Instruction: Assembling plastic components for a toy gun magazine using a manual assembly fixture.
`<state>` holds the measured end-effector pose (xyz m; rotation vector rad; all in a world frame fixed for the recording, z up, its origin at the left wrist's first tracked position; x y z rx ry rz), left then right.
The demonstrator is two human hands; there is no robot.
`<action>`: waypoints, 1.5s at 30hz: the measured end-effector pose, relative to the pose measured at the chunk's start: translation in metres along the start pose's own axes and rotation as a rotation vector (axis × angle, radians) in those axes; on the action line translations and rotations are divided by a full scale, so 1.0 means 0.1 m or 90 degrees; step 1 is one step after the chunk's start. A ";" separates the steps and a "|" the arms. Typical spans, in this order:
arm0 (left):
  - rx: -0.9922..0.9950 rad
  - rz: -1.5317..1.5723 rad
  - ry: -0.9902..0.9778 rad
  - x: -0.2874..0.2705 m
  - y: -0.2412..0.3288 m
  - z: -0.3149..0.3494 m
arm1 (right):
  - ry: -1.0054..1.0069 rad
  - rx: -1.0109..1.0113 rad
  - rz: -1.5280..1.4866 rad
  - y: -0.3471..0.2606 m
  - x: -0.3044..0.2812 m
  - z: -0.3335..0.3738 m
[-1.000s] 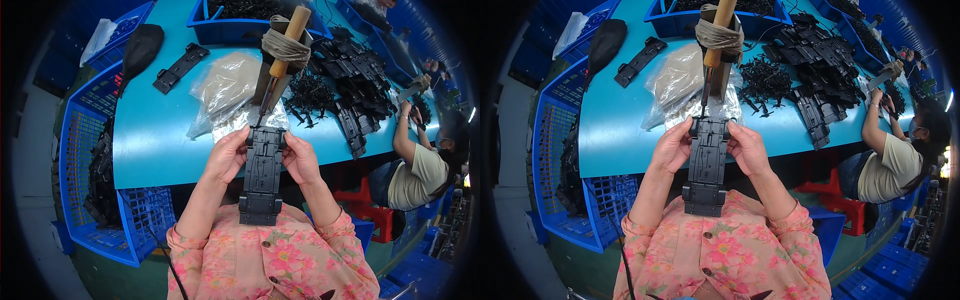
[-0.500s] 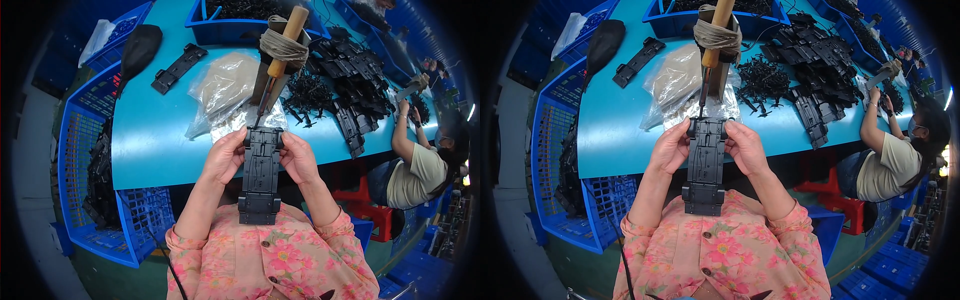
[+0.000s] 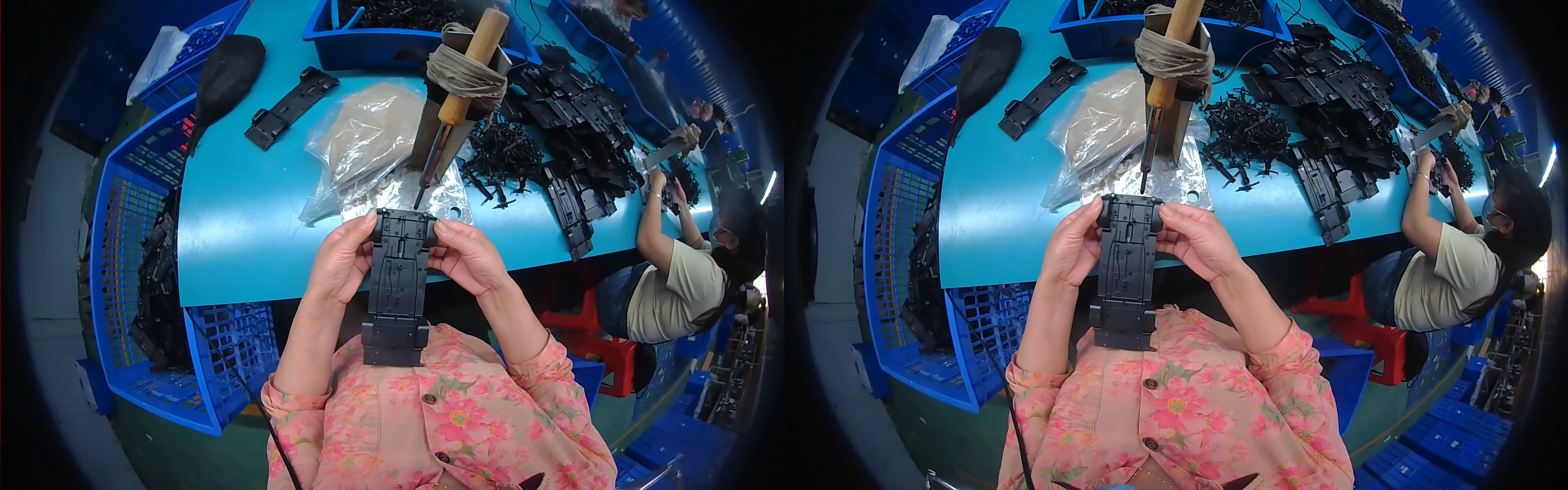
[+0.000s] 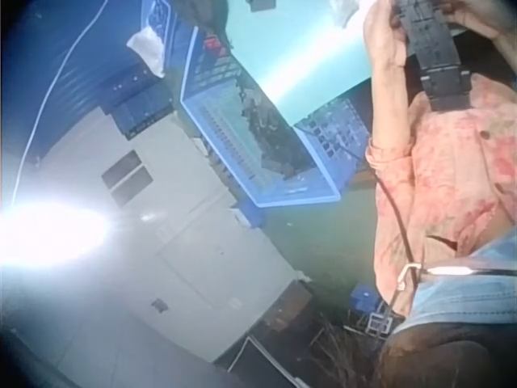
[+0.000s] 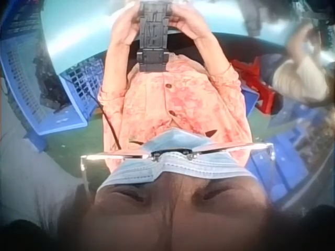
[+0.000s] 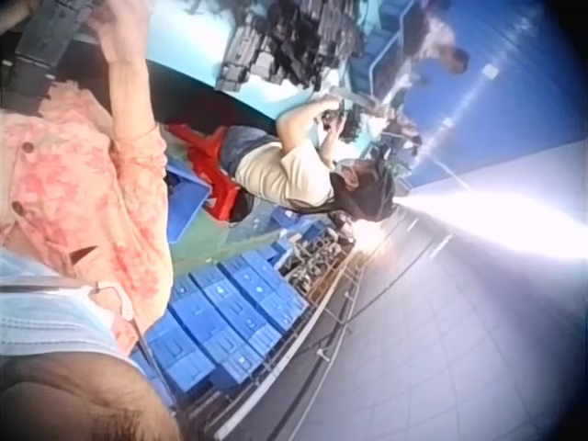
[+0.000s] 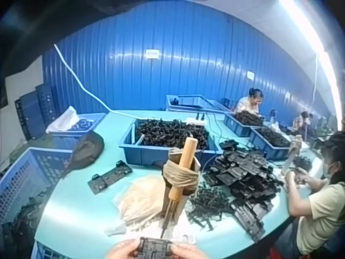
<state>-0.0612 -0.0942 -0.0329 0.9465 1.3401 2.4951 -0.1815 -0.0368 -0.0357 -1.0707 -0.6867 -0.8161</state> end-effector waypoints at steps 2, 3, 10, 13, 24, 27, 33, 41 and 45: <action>0.006 0.001 0.001 -0.03 0.01 0.00 | 0.035 0.001 -0.003 0.02 -0.04 -0.02; 0.007 0.002 0.002 -0.04 0.02 0.00 | 0.034 0.002 -0.002 0.02 -0.02 -0.03; 0.025 -0.008 0.015 -0.04 0.12 0.04 | 0.005 0.007 -0.027 0.04 0.07 -0.06; 0.025 -0.020 0.016 -0.09 0.10 0.00 | -0.008 0.009 -0.043 0.05 0.11 -0.06; 0.017 -0.043 0.009 -0.03 0.18 -0.01 | -0.016 0.002 -0.070 0.03 0.17 -0.04; 0.011 -0.046 0.020 -0.04 0.18 -0.01 | -0.016 0.004 -0.065 0.03 0.16 -0.05; 0.008 -0.044 0.026 -0.06 0.17 -0.02 | -0.009 0.000 -0.063 0.03 0.16 -0.06; 0.010 -0.047 0.029 -0.04 0.20 -0.02 | -0.025 -0.006 -0.075 0.04 0.15 -0.08; 0.007 -0.046 0.028 -0.05 0.18 -0.03 | -0.020 -0.010 -0.077 0.04 0.14 -0.08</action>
Point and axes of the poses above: each hand's wrist, its own z-axis away from the middle knuckle, its own x-axis out of the palm, y = z × x, the point moved 9 cm from there along -z, towards the middle knuckle, and after that the axes turned 15 degrees about -z, right-handed, at the moved point
